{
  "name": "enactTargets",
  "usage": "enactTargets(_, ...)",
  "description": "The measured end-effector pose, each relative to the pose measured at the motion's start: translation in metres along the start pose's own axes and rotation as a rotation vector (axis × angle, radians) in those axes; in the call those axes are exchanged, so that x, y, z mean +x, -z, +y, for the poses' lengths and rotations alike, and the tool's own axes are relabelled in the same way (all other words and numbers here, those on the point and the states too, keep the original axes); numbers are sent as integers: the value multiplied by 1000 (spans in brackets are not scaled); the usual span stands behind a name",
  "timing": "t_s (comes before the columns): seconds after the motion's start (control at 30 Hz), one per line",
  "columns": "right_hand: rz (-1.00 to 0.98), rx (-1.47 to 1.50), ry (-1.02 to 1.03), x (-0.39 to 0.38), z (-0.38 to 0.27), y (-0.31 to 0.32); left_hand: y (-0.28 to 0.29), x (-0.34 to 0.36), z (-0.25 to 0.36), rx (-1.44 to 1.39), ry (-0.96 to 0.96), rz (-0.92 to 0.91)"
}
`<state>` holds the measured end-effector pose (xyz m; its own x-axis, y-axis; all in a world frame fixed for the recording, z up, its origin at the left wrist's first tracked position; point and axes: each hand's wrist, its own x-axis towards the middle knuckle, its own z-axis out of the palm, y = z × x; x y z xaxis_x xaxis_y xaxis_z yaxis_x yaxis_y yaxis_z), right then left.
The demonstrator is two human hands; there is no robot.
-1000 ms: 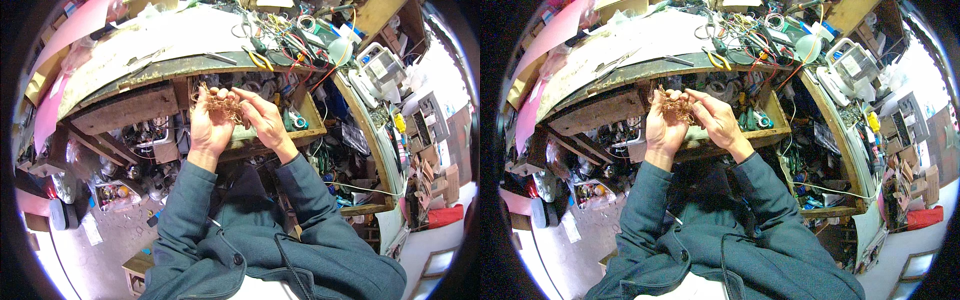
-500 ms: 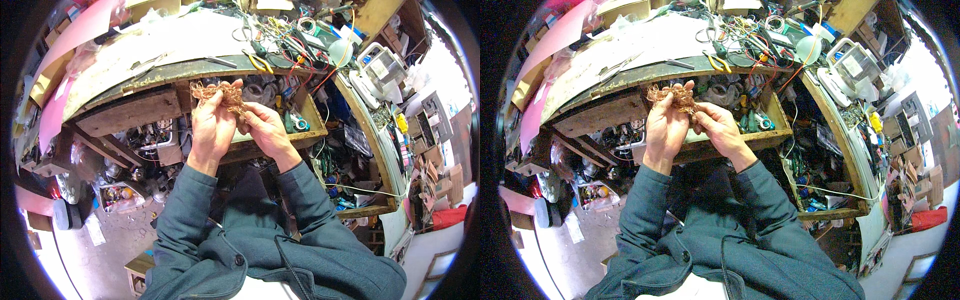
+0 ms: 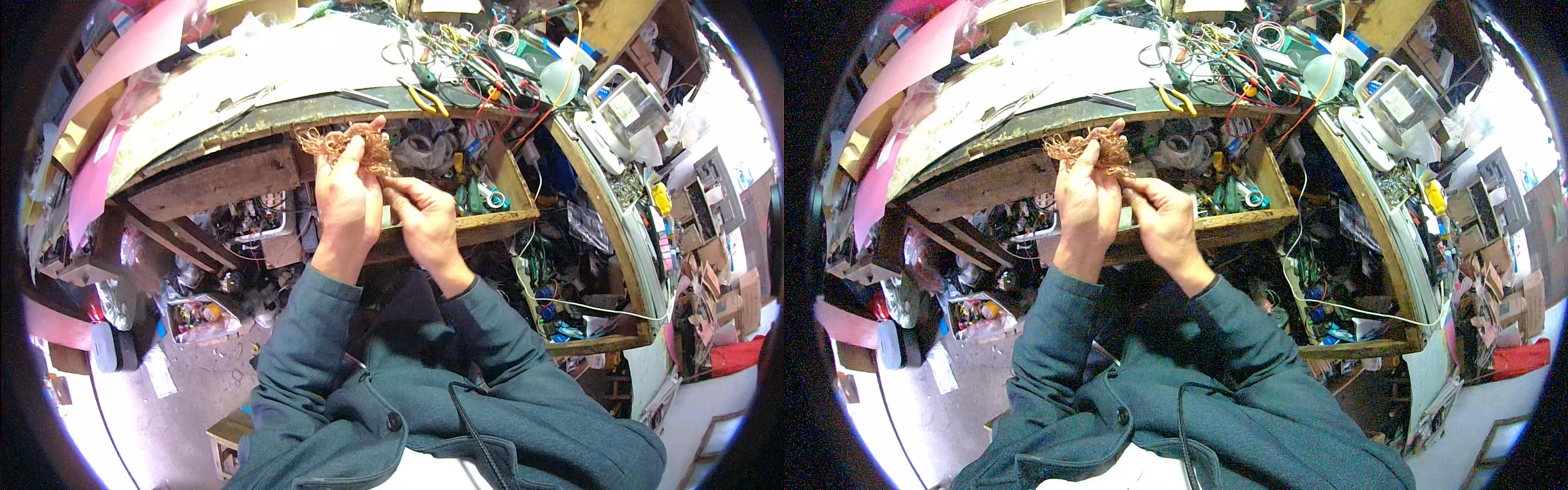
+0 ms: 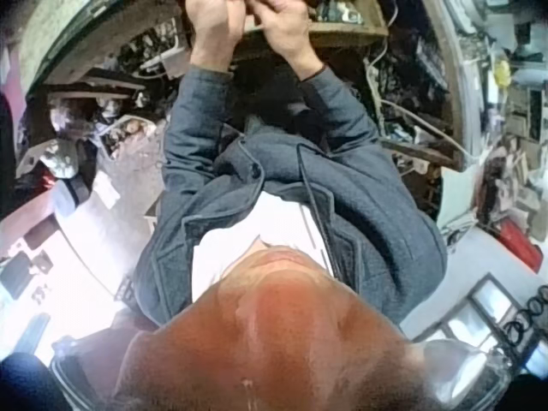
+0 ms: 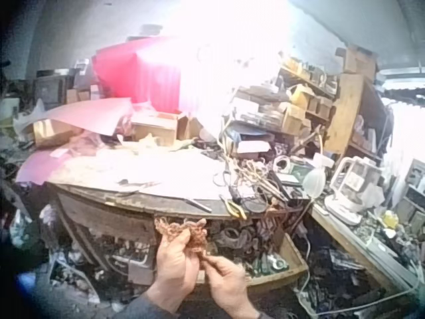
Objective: The person strips insulation from a green wire using pliers, then twists the exposed strands. They pick up a small component and a soldering iron, apply solder to the wire, and place the component on the workbench. The person then handles a small metallic object and continues working with the soldering iron.
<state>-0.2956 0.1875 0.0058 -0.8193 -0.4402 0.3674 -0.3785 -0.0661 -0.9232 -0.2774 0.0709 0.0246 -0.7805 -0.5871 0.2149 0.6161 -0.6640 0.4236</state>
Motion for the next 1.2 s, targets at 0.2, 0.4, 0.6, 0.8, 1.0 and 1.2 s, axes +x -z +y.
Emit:
enactTargets(0.2, -32, -756, 488, -12, -34, -8, 20, 4, -20, 437, -286, -70)
enactTargets(0.4, -43, -795, 622, 25, -49, 11, 39, -10, -14, 338, 41, -50)
enactTargets(0.6, -153, -613, 438, 49, -45, 25, 24, -22, 7, 21, 285, -123)
enactTargets(0.8, -358, -435, 632, 75, -65, 37, 31, -30, 33, 229, 514, -321)
enactTargets(1.0, -692, -518, 538, 90, -62, 42, 34, -34, 43, 443, 548, -396)
enactTargets(1.2, -559, -576, 432, 78, -46, 43, 31, -32, 44, 298, 465, -199)
